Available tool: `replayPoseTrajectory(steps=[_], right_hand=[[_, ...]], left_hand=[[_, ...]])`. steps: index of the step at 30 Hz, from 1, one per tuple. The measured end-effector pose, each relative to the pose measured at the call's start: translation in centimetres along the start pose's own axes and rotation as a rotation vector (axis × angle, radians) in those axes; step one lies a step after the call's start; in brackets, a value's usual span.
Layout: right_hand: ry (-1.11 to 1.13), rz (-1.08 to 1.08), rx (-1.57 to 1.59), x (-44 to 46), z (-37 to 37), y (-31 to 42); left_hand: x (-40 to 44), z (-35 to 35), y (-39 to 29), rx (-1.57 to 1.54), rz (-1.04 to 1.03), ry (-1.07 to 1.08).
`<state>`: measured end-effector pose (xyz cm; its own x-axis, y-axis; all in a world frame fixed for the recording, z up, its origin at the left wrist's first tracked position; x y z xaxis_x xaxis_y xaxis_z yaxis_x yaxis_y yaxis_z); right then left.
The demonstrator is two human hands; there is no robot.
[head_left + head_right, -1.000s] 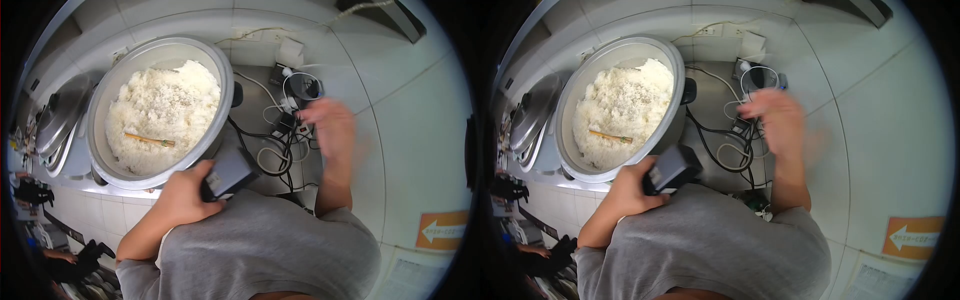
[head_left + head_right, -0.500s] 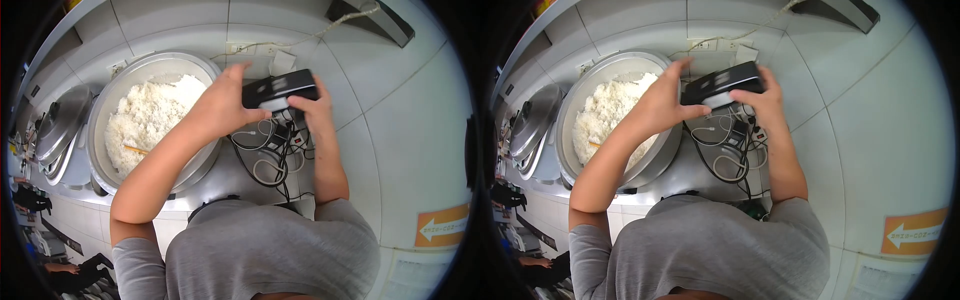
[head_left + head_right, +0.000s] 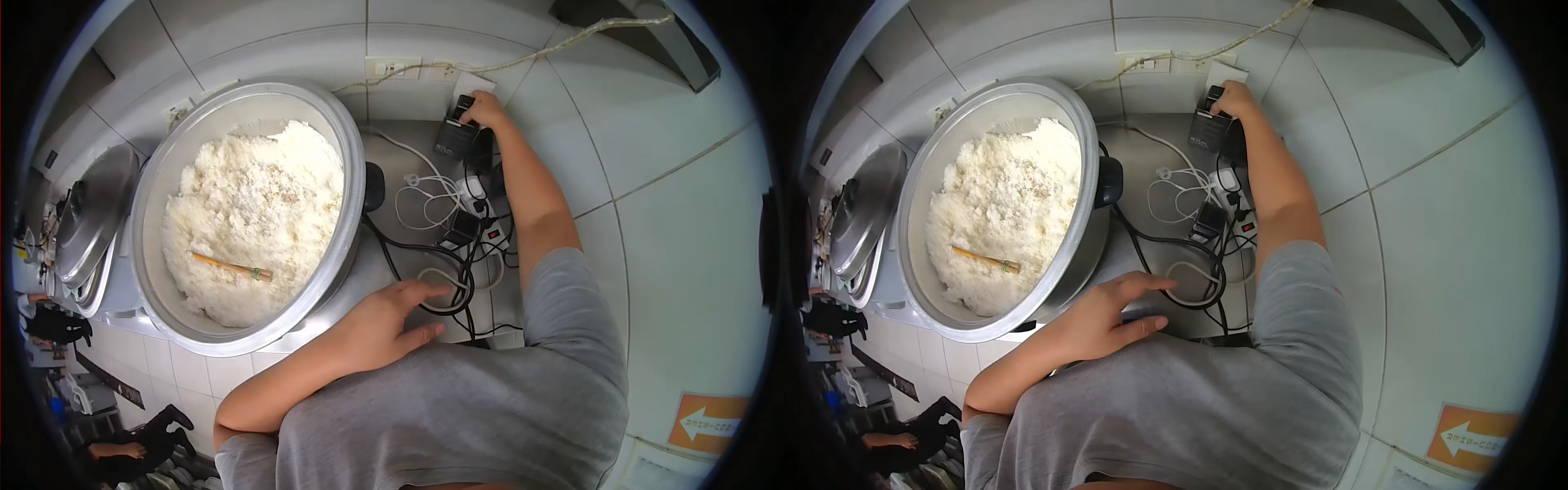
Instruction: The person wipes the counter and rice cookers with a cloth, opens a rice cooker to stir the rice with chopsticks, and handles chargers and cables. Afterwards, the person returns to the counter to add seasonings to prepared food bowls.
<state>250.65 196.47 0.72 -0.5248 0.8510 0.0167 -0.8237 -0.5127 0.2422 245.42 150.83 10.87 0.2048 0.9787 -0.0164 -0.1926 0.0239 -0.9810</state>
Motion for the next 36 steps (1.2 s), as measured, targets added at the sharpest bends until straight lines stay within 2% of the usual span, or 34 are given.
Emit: replayPoseTrajectory(steps=[1,3,5,6,8,9,10,12,15,17,21,23,24,28,30,36], right_hand=[[0.079,-0.033,0.004,0.6,-0.7,-0.1],[0.150,0.065,-0.155,3.3,-2.8,-1.4],[-0.168,0.244,-0.083,1.6,-2.1,-0.8],[-0.289,0.219,-0.053,0.4,-1.4,-0.3],[-0.528,0.175,0.005,-3.8,0.8,2.1],[-0.265,0.032,-0.006,-7.2,1.6,3.9],[-0.155,0.011,-0.151,-8.7,0.3,4.3],[0.232,-0.031,-0.275,-12.3,-2.0,4.1],[0.312,-0.073,-0.401,-14.0,-5.0,1.2],[0.279,-0.104,-0.388,-13.5,-6.5,-2.4],[0.070,-0.225,-0.248,-14.6,-5.1,-5.7],[0.197,-0.186,-0.223,-16.3,-3.6,-4.3],[0.260,-0.164,-0.209,-17.1,-3.3,-3.5],[0.208,-0.254,-0.064,-17.1,-6.7,-4.0],[0.126,-0.247,-0.089,-17.0,-7.3,-3.6],[0.054,-0.268,-0.089,-18.0,-6.7,-2.8]], left_hand=[[0.5,-0.1,0.5,0.001,-0.015,-0.023],[1.6,-0.5,1.6,-0.007,-0.014,-0.076],[3.4,-0.5,2.7,-0.003,0.000,-0.140],[4.3,-0.6,3.9,0.079,-0.069,-0.259],[6.7,-0.6,5.8,-0.018,-0.054,-0.412],[8.1,-0.4,6.7,-0.068,-0.046,-0.491],[9.8,-0.2,7.3,-0.106,-0.104,-0.546],[13.4,0.0,9.2,-0.125,-0.175,-0.643],[19.7,1.3,13.1,-0.100,-0.187,-0.732],[23.8,2.7,15.1,-0.145,-0.085,-0.661],[30.0,1.4,18.3,0.426,0.115,-0.270],[31.5,-0.5,19.4,0.648,0.155,-0.034],[32.1,-1.1,20.5,0.713,0.100,-0.046],[32.4,-1.7,19.6,0.819,0.116,0.076],[32.2,-1.8,18.8,0.827,0.088,0.098],[31.8,-1.9,18.1,0.862,0.061,0.054]])
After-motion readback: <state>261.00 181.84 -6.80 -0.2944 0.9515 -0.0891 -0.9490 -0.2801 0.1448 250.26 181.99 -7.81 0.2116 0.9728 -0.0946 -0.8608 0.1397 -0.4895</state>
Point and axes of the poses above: each hand's wrist, its own x-axis towards the middle knuckle, its own z-axis out of the back of the hand, y = z × x, the point moved 4 cm from there along x, towards the middle knuckle, and after that the axes turned 13 degrees about -x, right-handed, at the moved point
